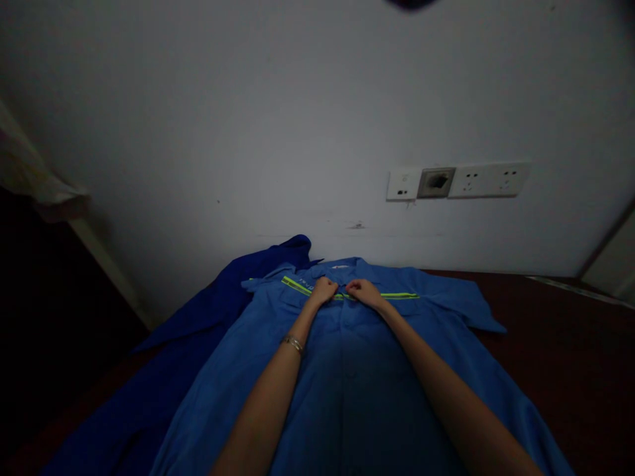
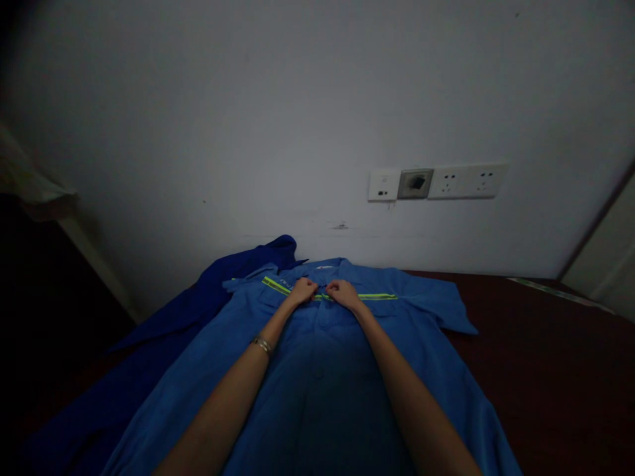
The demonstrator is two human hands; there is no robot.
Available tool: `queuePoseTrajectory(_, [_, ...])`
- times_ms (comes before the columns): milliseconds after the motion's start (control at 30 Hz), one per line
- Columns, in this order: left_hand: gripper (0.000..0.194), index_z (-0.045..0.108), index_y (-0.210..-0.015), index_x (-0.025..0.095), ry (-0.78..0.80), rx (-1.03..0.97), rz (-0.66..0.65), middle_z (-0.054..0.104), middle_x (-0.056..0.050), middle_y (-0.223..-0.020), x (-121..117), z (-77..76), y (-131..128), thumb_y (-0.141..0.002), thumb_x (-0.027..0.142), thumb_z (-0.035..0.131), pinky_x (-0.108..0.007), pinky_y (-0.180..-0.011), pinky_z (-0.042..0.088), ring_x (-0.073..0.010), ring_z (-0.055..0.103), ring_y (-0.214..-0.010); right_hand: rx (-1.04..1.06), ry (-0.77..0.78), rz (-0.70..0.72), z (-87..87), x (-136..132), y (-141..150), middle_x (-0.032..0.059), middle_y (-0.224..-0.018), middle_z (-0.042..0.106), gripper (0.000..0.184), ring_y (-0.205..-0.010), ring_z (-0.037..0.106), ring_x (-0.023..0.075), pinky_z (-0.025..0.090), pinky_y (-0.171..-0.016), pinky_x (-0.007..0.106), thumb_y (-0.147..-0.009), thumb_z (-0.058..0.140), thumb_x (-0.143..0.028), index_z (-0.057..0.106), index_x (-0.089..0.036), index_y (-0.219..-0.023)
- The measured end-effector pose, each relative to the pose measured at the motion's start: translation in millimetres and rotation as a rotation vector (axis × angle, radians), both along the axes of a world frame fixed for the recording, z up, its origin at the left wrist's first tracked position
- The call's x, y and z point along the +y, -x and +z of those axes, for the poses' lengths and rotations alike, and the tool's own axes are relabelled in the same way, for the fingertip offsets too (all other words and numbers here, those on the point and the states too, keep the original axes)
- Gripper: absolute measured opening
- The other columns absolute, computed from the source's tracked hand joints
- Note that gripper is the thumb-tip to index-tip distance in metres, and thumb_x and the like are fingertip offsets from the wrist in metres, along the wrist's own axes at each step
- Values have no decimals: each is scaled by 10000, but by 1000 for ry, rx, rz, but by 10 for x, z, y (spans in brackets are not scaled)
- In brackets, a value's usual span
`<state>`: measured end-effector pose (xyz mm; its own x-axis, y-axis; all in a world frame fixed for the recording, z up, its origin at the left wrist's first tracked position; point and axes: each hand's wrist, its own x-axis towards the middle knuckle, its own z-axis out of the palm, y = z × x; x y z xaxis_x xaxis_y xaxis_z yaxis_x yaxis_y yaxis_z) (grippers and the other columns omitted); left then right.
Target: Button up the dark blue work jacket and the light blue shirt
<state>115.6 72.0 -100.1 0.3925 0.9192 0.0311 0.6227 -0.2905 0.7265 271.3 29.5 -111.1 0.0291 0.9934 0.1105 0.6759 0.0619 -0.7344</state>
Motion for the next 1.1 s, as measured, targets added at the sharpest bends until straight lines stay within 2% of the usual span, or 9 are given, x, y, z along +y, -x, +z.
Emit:
queuePoseTrajectory(67, [335,562,-494,106,102,-31,-48,468,-7,-376,-36,11,2,-758,280,452,-205,-408,316,-91,412,-347,29,29,16,4,19,13,-16,-544,584,188,-505,517,89,355,-488,164,-708,491,-211,639,-122,-783])
queuePoseTrajectory(167, [323,521,-490,115,228,-110,-96,429,26,-356,-103,19,-7,-764,271,455,-187,-357,265,-57,340,-287,59,53,27,20,35,46,-26,-489,555,148,-464,493,74,334,-449,151,-693,506,-177,635,-111,-725])
queuePoseTrajectory(367, [270,512,-523,112,337,-263,-93,400,52,-353,-116,21,-15,-770,205,456,-168,-338,220,-29,299,-274,164,109,28,71,23,84,-49,-450,536,130,-402,471,61,347,-407,144,-638,521,-62,617,-107,-713])
queuePoseTrajectory(633, [247,486,-530,122,361,-385,-73,401,56,-362,-79,28,-25,-766,179,442,-172,-331,206,-32,306,-275,254,79,1,135,-1,89,-41,-507,565,127,-383,466,52,392,-397,148,-654,552,-74,602,-109,-765])
queuePoseTrajectory(867, [204,475,-573,128,356,-450,-72,428,62,-402,-75,17,-43,-770,139,425,-163,-322,211,-28,324,-281,200,14,22,167,-39,116,-23,-570,587,130,-424,474,61,391,-408,158,-625,584,-78,607,-111,-749])
queuePoseTrajectory(1000, [160,515,-647,120,338,-480,-58,454,65,-445,-90,4,-55,-784,154,441,-147,-328,237,-20,348,-299,97,-58,54,198,-57,116,-12,-594,605,146,-467,513,76,408,-434,161,-616,596,-85,613,-122,-756])
queuePoseTrajectory(1100, [125,544,-713,119,351,-525,-58,483,59,-479,-106,10,-43,-791,188,475,-135,-347,295,-19,396,-326,177,-24,30,184,-54,123,-16,-593,594,128,-440,500,74,419,-406,166,-638,576,-90,607,-122,-757])
